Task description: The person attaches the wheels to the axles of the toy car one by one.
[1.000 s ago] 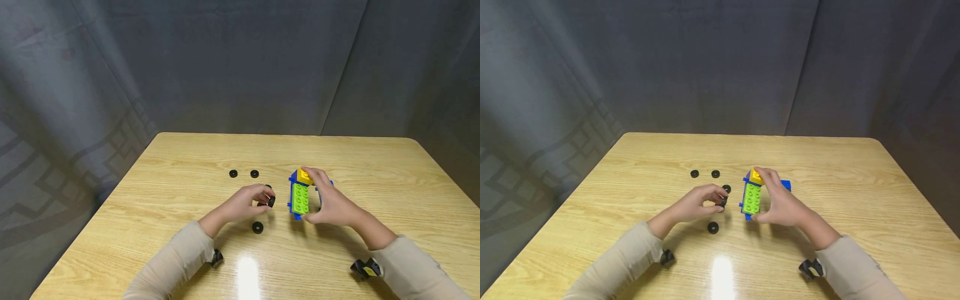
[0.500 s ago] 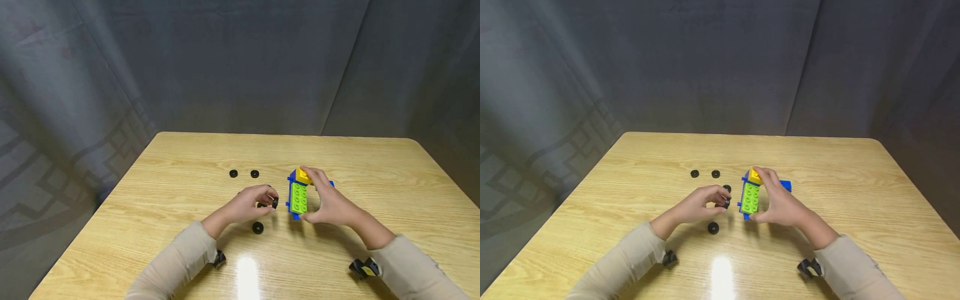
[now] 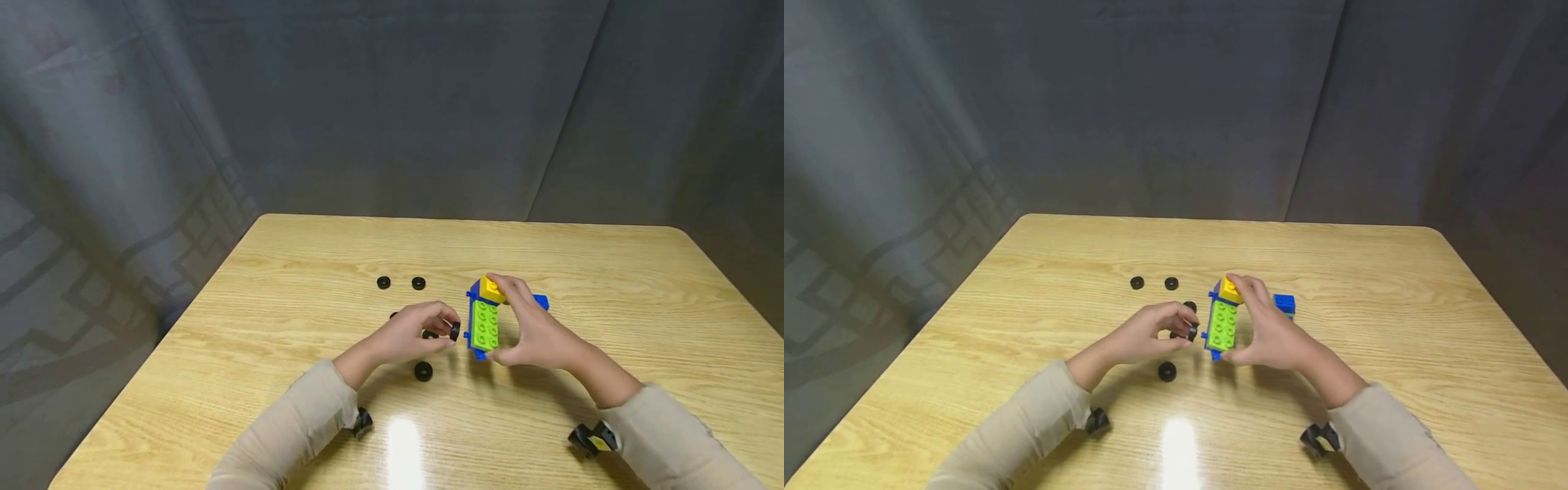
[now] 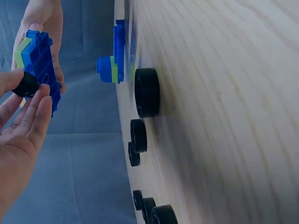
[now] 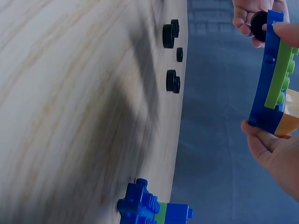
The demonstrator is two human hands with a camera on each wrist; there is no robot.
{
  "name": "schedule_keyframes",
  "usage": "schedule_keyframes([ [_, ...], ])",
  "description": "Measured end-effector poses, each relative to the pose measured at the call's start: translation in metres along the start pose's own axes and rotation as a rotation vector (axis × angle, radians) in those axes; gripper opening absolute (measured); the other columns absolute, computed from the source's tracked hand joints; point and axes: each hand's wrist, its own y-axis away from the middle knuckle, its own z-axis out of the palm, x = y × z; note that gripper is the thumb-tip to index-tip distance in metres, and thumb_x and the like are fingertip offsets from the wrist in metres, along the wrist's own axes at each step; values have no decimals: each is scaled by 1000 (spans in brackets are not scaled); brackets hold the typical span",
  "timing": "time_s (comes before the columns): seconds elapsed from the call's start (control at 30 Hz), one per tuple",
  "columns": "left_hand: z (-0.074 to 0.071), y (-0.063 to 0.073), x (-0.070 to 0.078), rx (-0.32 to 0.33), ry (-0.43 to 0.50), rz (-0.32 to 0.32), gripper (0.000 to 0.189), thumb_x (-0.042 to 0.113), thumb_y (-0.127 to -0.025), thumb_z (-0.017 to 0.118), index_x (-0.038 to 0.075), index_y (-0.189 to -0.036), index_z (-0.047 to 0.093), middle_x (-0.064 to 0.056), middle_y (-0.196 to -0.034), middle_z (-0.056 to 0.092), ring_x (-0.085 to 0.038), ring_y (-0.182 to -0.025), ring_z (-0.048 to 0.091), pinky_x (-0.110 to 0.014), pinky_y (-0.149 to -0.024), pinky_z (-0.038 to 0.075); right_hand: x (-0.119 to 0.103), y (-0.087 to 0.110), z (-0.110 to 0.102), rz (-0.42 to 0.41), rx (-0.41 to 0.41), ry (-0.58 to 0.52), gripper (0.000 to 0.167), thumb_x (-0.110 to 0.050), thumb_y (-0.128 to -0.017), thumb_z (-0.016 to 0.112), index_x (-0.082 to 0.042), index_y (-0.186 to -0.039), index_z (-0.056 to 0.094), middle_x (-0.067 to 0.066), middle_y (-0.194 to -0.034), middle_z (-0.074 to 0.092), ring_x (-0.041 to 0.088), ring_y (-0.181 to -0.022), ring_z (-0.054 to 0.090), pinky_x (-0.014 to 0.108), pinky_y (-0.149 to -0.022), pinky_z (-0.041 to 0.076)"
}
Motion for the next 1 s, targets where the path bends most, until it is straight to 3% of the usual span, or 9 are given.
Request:
schedule_keyframes([
  [0.53, 3, -1, 1, -5, 4, 21, 29, 8, -80, 61, 3, -106, 50, -7, -103, 54, -9, -87, 56, -20, -77, 45, -1, 0, 2, -2, -2, 0, 108, -20, -54, 79, -17, -137, 11, 14, -129, 20, 31, -107, 36, 52, -79, 39],
  [1.0, 7, -2, 1, 38, 20, 41, 28, 3, -79, 60, 0, -105, 50, -9, -102, 56, -6, -84, 55, -18, -76, 44, 1, -1, 5, 11, -4, -10, 108, -19, -57, 78, -19, -138, 5, 14, -131, 19, 31, -108, 35, 52, -78, 39],
])
